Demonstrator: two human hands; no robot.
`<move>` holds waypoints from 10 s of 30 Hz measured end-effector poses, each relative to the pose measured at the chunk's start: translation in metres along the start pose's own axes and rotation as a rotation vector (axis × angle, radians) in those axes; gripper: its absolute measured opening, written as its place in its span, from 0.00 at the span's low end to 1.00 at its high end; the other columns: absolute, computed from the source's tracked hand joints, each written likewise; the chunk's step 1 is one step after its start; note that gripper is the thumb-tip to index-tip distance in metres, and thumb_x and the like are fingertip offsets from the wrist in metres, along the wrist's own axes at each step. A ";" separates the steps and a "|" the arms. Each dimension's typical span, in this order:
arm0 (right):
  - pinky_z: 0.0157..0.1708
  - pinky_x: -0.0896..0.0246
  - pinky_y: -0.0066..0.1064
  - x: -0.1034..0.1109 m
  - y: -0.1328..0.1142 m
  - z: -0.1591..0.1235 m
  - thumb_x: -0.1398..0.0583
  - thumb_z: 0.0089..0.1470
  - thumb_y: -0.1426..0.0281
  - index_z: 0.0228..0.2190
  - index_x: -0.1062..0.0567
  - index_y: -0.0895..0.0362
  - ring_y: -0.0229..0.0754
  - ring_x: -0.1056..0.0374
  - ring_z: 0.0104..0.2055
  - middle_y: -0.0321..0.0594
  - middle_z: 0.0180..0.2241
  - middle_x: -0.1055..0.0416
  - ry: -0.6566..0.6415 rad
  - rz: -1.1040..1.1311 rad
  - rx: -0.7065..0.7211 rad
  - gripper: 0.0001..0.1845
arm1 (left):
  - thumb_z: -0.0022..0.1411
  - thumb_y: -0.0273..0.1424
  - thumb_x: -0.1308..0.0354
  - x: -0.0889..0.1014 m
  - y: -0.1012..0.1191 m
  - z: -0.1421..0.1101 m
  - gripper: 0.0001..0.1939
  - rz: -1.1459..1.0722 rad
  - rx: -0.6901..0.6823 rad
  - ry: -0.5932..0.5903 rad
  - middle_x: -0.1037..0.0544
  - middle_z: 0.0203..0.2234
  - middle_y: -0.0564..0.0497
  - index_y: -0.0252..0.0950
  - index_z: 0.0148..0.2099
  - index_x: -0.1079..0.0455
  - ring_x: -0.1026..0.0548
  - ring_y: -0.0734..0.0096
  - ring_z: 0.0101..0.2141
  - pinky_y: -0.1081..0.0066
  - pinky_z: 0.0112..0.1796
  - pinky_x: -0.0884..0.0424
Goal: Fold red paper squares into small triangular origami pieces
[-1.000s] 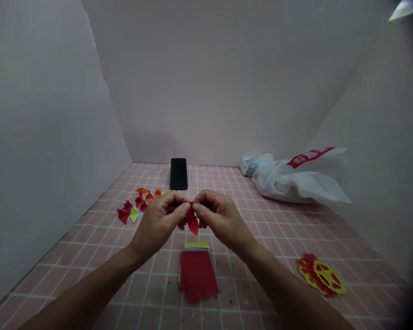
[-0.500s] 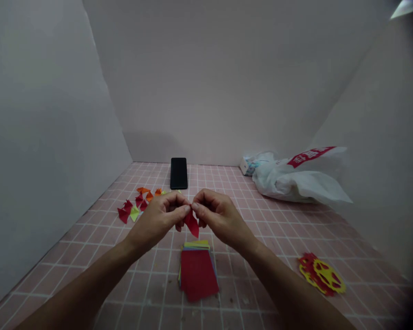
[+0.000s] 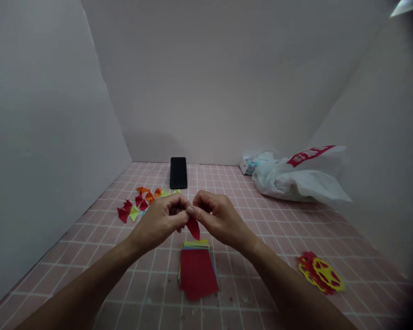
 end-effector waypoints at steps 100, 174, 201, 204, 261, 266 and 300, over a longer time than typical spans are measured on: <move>0.32 0.35 0.31 -0.009 0.014 0.002 0.38 0.56 0.76 0.31 0.28 0.56 0.39 0.32 0.35 0.38 0.34 0.31 0.232 -0.054 0.019 0.04 | 0.58 0.30 0.39 -0.005 -0.013 0.003 0.04 -0.013 -0.037 0.354 0.24 0.23 0.56 0.34 0.33 0.29 0.24 0.75 0.26 0.75 0.30 0.29; 0.30 0.31 0.29 -0.015 0.014 0.004 0.35 0.50 0.70 0.31 0.26 0.56 0.34 0.30 0.26 0.33 0.29 0.29 0.319 0.610 -0.143 0.05 | 0.62 0.28 0.44 -0.026 -0.014 -0.010 0.09 0.012 -0.185 0.326 0.27 0.29 0.54 0.37 0.45 0.29 0.26 0.74 0.27 0.71 0.31 0.25; 0.30 0.32 0.29 -0.014 0.011 0.000 0.38 0.56 0.72 0.30 0.25 0.58 0.35 0.30 0.28 0.35 0.29 0.30 0.270 0.371 -0.031 0.03 | 0.65 0.35 0.41 -0.021 -0.016 -0.003 0.09 -0.123 -0.115 0.279 0.27 0.23 0.56 0.35 0.43 0.29 0.31 0.78 0.24 0.77 0.26 0.33; 0.29 0.32 0.29 -0.015 0.012 0.000 0.39 0.56 0.72 0.31 0.25 0.58 0.35 0.30 0.28 0.35 0.29 0.30 0.253 0.411 -0.040 0.03 | 0.64 0.34 0.40 -0.021 -0.018 -0.002 0.07 -0.149 -0.127 0.272 0.25 0.25 0.55 0.34 0.40 0.28 0.30 0.79 0.24 0.77 0.26 0.33; 0.28 0.31 0.30 -0.016 0.011 0.003 0.34 0.52 0.68 0.29 0.27 0.57 0.35 0.30 0.24 0.32 0.22 0.29 0.139 0.713 -0.184 0.07 | 0.61 0.33 0.36 -0.018 -0.018 0.000 0.07 -0.376 -0.095 0.232 0.21 0.26 0.54 0.34 0.36 0.28 0.24 0.75 0.28 0.74 0.32 0.27; 0.29 0.30 0.30 -0.016 0.012 0.002 0.35 0.53 0.68 0.29 0.27 0.57 0.35 0.29 0.25 0.32 0.22 0.28 0.134 0.657 -0.160 0.07 | 0.62 0.33 0.37 -0.018 -0.017 -0.001 0.07 -0.329 -0.113 0.247 0.22 0.25 0.54 0.35 0.35 0.28 0.24 0.75 0.27 0.74 0.30 0.28; 0.28 0.36 0.30 -0.016 0.010 0.000 0.40 0.56 0.72 0.28 0.28 0.56 0.35 0.32 0.26 0.34 0.25 0.31 0.171 0.329 -0.044 0.04 | 0.61 0.31 0.40 -0.019 -0.012 -0.003 0.07 0.078 -0.184 0.340 0.28 0.28 0.53 0.36 0.31 0.29 0.28 0.74 0.26 0.72 0.28 0.31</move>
Point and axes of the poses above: each hand's wrist, its own z-axis towards the middle knuckle, its own x-axis out of the back of the hand, y = z × x, the point moved 1 cm from there along z, towards the middle knuckle
